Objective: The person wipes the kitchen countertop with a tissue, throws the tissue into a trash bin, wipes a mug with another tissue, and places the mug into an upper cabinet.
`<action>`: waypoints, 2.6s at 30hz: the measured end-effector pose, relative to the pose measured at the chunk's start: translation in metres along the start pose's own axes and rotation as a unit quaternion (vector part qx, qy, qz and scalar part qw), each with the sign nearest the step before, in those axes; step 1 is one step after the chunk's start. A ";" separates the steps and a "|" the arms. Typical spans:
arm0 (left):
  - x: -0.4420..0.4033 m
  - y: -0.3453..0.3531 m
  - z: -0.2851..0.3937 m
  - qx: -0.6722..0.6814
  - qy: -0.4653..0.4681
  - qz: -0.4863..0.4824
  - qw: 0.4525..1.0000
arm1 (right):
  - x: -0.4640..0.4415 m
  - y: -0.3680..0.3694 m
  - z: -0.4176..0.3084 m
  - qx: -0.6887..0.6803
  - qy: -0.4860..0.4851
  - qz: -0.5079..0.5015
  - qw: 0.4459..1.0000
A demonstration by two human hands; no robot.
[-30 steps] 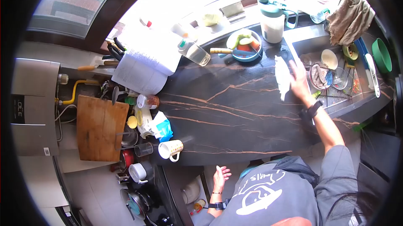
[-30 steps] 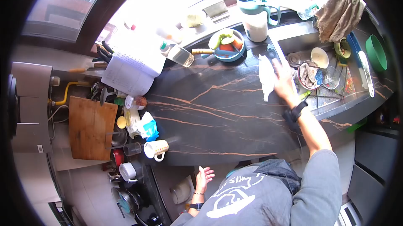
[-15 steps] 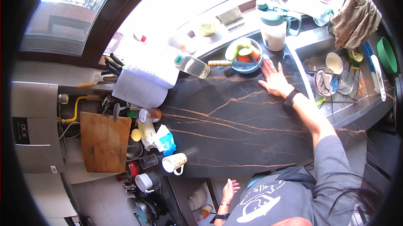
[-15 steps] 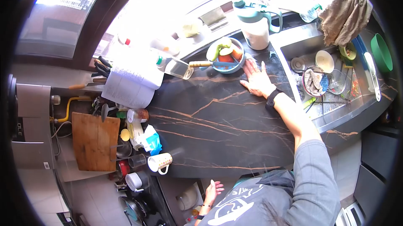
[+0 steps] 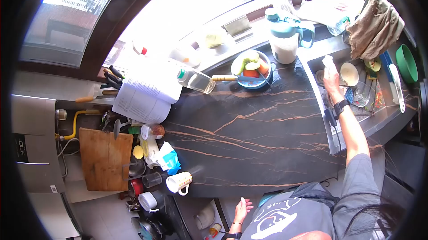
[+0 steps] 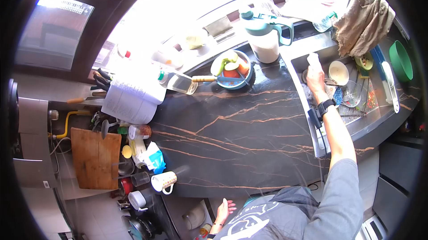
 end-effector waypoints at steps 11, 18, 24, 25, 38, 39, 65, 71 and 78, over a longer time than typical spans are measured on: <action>0.005 -0.003 0.002 -0.028 -0.017 0.017 0.999 | -0.029 0.074 -0.059 0.228 -0.151 -0.339 0.900; -0.012 -0.010 -0.024 -0.043 -0.041 0.014 0.998 | -0.108 0.032 0.075 0.419 -0.057 -0.229 0.877; 0.004 -0.007 0.010 -0.040 -0.037 0.018 0.998 | -0.106 -0.011 0.101 0.185 -0.143 -0.072 0.969; 0.002 -0.006 0.013 -0.035 -0.035 0.018 0.999 | -0.099 -0.017 0.104 0.183 -0.148 -0.070 0.969; 0.005 -0.003 -0.012 -0.023 -0.046 0.022 0.998 | -0.108 0.044 0.018 -0.096 0.024 -0.029 0.995; 0.008 -0.005 -0.014 -0.024 -0.049 0.028 0.998 | -0.106 0.062 0.021 -0.047 0.011 -0.018 0.999; -0.012 -0.051 -0.046 -0.053 0.124 -0.026 0.991 | 0.226 -0.131 -0.118 0.205 -0.031 -0.368 0.906; -0.019 -0.038 -0.058 -0.157 0.192 -0.043 0.968 | 0.309 -0.090 -0.188 0.220 -0.089 -0.331 0.914; -0.004 -0.011 -0.041 -0.148 0.229 -0.022 0.962 | 0.291 -0.152 -0.125 0.230 -0.094 -0.325 0.913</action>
Point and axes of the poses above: each hand's wrist, its own x-axis away from the middle knuckle, its own y-axis out of the palm, z = x × y, the point moved 7 cm from there along -x, towards the middle knuckle, and after that the axes turned 11 degrees about z, right-handed, at the moved point
